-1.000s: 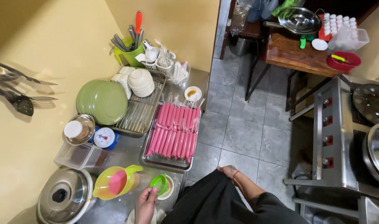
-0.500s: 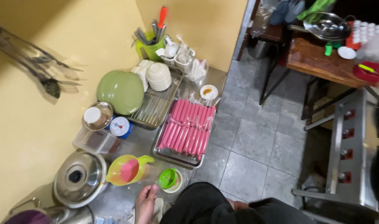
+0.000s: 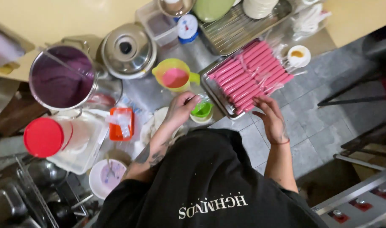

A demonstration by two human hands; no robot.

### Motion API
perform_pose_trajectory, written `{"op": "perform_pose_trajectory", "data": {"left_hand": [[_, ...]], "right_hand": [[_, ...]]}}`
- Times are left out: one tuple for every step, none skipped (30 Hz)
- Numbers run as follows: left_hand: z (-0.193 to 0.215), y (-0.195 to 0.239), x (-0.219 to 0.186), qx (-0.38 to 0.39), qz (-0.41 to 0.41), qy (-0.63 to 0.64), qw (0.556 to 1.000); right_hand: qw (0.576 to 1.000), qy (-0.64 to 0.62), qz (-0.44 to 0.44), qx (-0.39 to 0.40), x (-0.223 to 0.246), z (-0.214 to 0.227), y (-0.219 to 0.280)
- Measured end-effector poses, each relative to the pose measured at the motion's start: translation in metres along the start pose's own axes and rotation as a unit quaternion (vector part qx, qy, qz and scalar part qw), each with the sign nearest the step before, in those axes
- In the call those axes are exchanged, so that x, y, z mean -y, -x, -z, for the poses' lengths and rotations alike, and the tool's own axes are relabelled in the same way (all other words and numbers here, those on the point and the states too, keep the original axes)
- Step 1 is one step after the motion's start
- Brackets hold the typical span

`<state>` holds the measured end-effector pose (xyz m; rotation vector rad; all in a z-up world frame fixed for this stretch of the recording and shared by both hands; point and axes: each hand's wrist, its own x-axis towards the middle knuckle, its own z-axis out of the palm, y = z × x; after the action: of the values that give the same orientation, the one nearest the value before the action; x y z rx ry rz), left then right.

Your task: The person pours a pink liquid from a yellow pitcher into a green funnel, then inserts the funnel into a clear plastic sausage casing. They fill the casing with the liquid and tie off the end to create a sausage, repeating the process.

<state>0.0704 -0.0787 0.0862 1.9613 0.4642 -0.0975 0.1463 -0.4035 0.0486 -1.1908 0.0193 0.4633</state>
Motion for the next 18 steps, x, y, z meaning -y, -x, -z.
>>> {"op": "perform_pose_trajectory", "data": {"left_hand": [[-0.002, -0.001, -0.003, 0.001, -0.007, 0.010, 1.000], [-0.004, -0.003, -0.007, 0.001, -0.014, 0.019, 1.000], [-0.001, -0.001, -0.005, 0.002, -0.025, 0.022, 0.999], [0.000, 0.000, -0.004, -0.010, -0.053, 0.020, 0.998], [-0.009, 0.000, -0.004, -0.008, -0.084, 0.025, 0.996], [-0.003, 0.022, -0.007, 0.006, -0.098, 0.035, 0.995], [0.001, 0.023, -0.011, 0.004, -0.116, 0.107, 0.987], [0.005, 0.024, -0.017, 0.006, -0.127, 0.179, 0.976], [0.010, 0.031, -0.023, 0.047, -0.161, 0.178, 0.970], [0.016, 0.035, -0.028, 0.056, -0.057, 0.057, 0.995], [0.033, 0.038, -0.020, 0.044, 0.050, -0.077, 0.995], [0.026, 0.024, -0.005, 0.066, 0.018, -0.089, 0.994], [0.027, 0.024, 0.015, 0.058, 0.029, -0.037, 0.997], [0.033, 0.022, 0.036, 0.050, 0.039, 0.016, 0.998], [0.033, 0.021, 0.034, 0.052, 0.035, 0.011, 0.998], [0.035, 0.019, 0.032, 0.050, 0.063, -0.013, 0.997], [0.033, 0.019, 0.031, 0.048, 0.090, -0.035, 0.994], [0.031, 0.017, 0.020, 0.049, 0.085, -0.036, 0.994]], "right_hand": [[0.998, 0.059, 0.004, 0.028, 0.005, -0.023, -0.005], [0.992, 0.117, 0.009, 0.056, 0.013, -0.045, -0.009], [0.991, 0.121, 0.018, 0.053, -0.005, -0.057, -0.016], [0.986, 0.094, 0.021, 0.139, -0.022, -0.067, -0.024], [0.975, 0.074, 0.022, 0.210, -0.035, -0.067, -0.025], [0.977, 0.086, 0.031, 0.193, -0.055, -0.091, -0.029], [0.978, 0.039, 0.050, 0.199, -0.070, -0.109, -0.038], [0.976, -0.005, 0.071, 0.208, -0.082, -0.124, -0.048], [0.979, 0.003, 0.110, 0.172, -0.068, -0.134, -0.039], [0.970, 0.041, 0.110, 0.212, -0.054, -0.144, -0.034], [0.958, 0.073, 0.098, 0.259, -0.053, -0.166, -0.033], [0.962, 0.076, 0.126, 0.230, -0.047, -0.160, -0.038], [0.968, 0.101, 0.098, 0.210, -0.047, -0.165, -0.035], [0.972, 0.125, 0.070, 0.188, -0.048, -0.173, -0.035], [0.972, 0.123, 0.075, 0.185, -0.058, -0.170, -0.040], [0.967, 0.160, 0.107, 0.165, -0.069, -0.169, -0.046], [0.959, 0.200, 0.138, 0.144, -0.079, -0.165, -0.051], [0.959, 0.200, 0.142, 0.141, -0.077, -0.161, -0.051]]}}
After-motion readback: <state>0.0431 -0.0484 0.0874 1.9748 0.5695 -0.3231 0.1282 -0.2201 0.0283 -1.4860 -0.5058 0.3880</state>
